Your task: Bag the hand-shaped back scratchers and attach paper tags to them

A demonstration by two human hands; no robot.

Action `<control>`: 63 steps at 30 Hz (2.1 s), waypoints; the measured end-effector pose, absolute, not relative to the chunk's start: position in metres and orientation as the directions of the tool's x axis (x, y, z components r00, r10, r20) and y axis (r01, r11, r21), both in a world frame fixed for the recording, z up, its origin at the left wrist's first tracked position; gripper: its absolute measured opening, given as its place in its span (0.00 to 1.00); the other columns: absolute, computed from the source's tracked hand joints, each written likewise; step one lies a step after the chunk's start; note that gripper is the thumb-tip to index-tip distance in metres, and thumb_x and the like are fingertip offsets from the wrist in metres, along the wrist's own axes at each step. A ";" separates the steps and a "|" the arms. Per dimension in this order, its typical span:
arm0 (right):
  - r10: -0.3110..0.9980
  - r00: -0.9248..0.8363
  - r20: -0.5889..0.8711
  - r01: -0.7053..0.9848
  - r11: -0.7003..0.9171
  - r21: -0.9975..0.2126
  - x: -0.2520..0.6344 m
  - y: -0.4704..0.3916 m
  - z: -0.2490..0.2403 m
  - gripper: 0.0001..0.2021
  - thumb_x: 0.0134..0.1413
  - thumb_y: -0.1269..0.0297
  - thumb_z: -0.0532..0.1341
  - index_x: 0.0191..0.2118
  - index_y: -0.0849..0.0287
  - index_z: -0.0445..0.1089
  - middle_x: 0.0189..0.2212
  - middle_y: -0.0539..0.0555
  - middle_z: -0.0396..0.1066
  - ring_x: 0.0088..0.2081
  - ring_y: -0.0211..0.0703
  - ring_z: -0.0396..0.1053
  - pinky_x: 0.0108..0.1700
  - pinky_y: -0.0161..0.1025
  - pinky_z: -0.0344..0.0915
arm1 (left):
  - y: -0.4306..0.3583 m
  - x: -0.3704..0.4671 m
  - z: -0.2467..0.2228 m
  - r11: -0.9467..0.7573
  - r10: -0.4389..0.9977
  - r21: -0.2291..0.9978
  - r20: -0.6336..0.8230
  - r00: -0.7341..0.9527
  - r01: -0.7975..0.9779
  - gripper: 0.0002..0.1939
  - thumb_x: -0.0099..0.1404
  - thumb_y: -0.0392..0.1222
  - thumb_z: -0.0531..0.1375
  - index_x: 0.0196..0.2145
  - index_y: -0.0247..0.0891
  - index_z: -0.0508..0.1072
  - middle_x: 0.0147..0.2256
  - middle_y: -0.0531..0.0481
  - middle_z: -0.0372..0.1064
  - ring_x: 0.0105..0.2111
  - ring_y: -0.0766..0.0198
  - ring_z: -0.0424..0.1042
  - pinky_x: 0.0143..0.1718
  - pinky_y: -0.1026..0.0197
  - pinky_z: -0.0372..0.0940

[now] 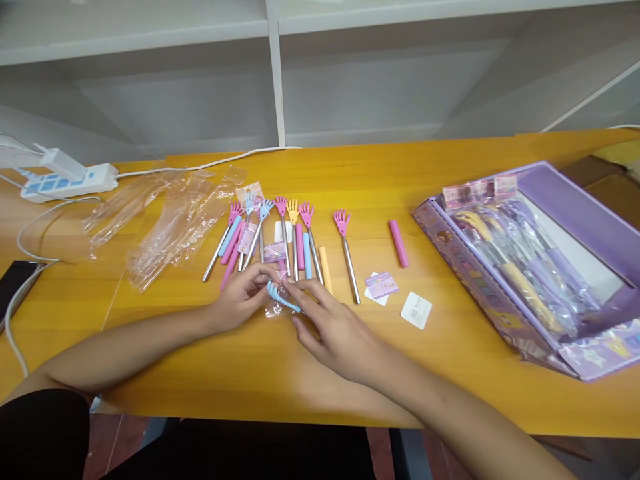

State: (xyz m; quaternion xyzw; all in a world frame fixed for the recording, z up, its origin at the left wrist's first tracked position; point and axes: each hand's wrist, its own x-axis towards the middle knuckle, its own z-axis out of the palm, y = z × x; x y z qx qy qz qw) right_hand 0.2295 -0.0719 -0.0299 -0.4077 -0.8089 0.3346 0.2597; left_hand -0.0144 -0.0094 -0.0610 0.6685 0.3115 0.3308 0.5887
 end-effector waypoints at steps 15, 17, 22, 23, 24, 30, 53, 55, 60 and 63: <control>0.766 -0.428 0.480 0.359 0.631 -0.687 0.241 -0.065 -0.028 0.37 0.66 0.81 0.58 0.76 0.51 0.59 0.58 0.64 0.71 0.53 0.49 0.76 0.47 0.42 0.79 | -0.001 -0.016 -0.053 0.222 0.638 0.925 0.101 0.763 -0.309 0.18 0.74 0.55 0.66 0.45 0.36 0.70 0.38 0.43 0.79 0.34 0.56 0.84 0.36 0.58 0.78; 0.768 -0.456 0.450 0.298 0.608 -0.736 0.241 -0.065 -0.024 0.35 0.66 0.81 0.57 0.75 0.50 0.61 0.57 0.64 0.72 0.48 0.46 0.76 0.40 0.38 0.78 | 0.004 -0.017 -0.053 0.359 0.576 0.899 -0.001 0.817 -0.252 0.31 0.65 0.56 0.74 0.58 0.39 0.71 0.36 0.47 0.79 0.31 0.59 0.82 0.34 0.60 0.76; 0.789 -0.519 0.329 0.262 0.513 -0.817 0.243 -0.067 -0.020 0.33 0.67 0.78 0.56 0.73 0.45 0.64 0.58 0.62 0.73 0.42 0.44 0.77 0.31 0.37 0.74 | 0.010 -0.016 -0.056 0.454 0.528 0.869 -0.081 0.846 -0.200 0.53 0.52 0.55 0.81 0.71 0.47 0.67 0.38 0.49 0.79 0.26 0.65 0.77 0.30 0.63 0.71; 0.791 -0.527 0.310 0.261 0.498 -0.827 0.243 -0.068 -0.021 0.32 0.67 0.77 0.56 0.72 0.45 0.64 0.58 0.62 0.73 0.43 0.45 0.77 0.32 0.37 0.74 | 0.010 -0.016 -0.057 0.454 0.533 0.867 -0.081 0.842 -0.204 0.54 0.52 0.56 0.81 0.71 0.47 0.66 0.37 0.49 0.79 0.25 0.65 0.76 0.30 0.62 0.71; 0.792 -0.534 0.297 0.258 0.487 -0.835 0.244 -0.068 -0.021 0.32 0.68 0.77 0.56 0.72 0.46 0.65 0.59 0.62 0.73 0.43 0.45 0.77 0.32 0.38 0.74 | 0.010 -0.016 -0.057 0.451 0.541 0.868 -0.080 0.837 -0.208 0.55 0.51 0.57 0.81 0.71 0.47 0.67 0.36 0.50 0.79 0.25 0.64 0.76 0.30 0.61 0.72; 0.792 -0.568 0.225 0.272 0.439 -0.856 0.247 -0.063 -0.024 0.24 0.72 0.73 0.57 0.68 0.49 0.67 0.53 0.60 0.73 0.39 0.42 0.73 0.32 0.37 0.70 | 0.011 -0.016 -0.059 0.435 0.610 0.871 -0.097 0.786 -0.230 0.42 0.50 0.51 0.83 0.61 0.44 0.77 0.37 0.49 0.78 0.27 0.65 0.76 0.35 0.60 0.72; 0.906 -0.417 -0.079 0.345 0.077 -0.935 0.254 -0.063 -0.026 0.14 0.81 0.58 0.50 0.65 0.50 0.55 0.36 0.49 0.75 0.20 0.32 0.65 0.25 0.33 0.65 | 0.012 -0.013 -0.066 0.125 0.840 0.957 0.038 0.542 -0.261 0.44 0.55 0.47 0.81 0.65 0.44 0.71 0.61 0.35 0.76 0.54 0.49 0.82 0.57 0.48 0.76; 0.896 -0.436 -0.083 0.355 0.086 -0.931 0.255 -0.062 -0.024 0.15 0.81 0.59 0.49 0.66 0.50 0.56 0.37 0.49 0.76 0.21 0.32 0.67 0.26 0.32 0.65 | 0.012 -0.013 -0.068 0.106 0.850 0.963 0.041 0.525 -0.247 0.43 0.55 0.48 0.81 0.65 0.44 0.72 0.61 0.36 0.77 0.56 0.49 0.81 0.58 0.49 0.77; 0.887 -0.457 -0.064 0.395 0.138 -0.908 0.255 -0.060 -0.024 0.16 0.81 0.60 0.50 0.66 0.51 0.61 0.37 0.50 0.76 0.23 0.32 0.70 0.27 0.33 0.67 | 0.011 -0.014 -0.067 0.118 0.839 0.961 0.037 0.543 -0.248 0.42 0.53 0.45 0.82 0.63 0.44 0.73 0.60 0.38 0.78 0.60 0.46 0.79 0.58 0.49 0.77; 0.881 -0.472 -0.014 0.416 0.209 -0.885 0.254 -0.058 -0.026 0.17 0.81 0.61 0.50 0.68 0.51 0.61 0.37 0.50 0.77 0.24 0.34 0.71 0.28 0.33 0.67 | 0.009 -0.014 -0.065 0.128 0.835 0.963 0.025 0.550 -0.238 0.40 0.54 0.43 0.82 0.61 0.44 0.74 0.59 0.39 0.79 0.61 0.48 0.79 0.61 0.49 0.76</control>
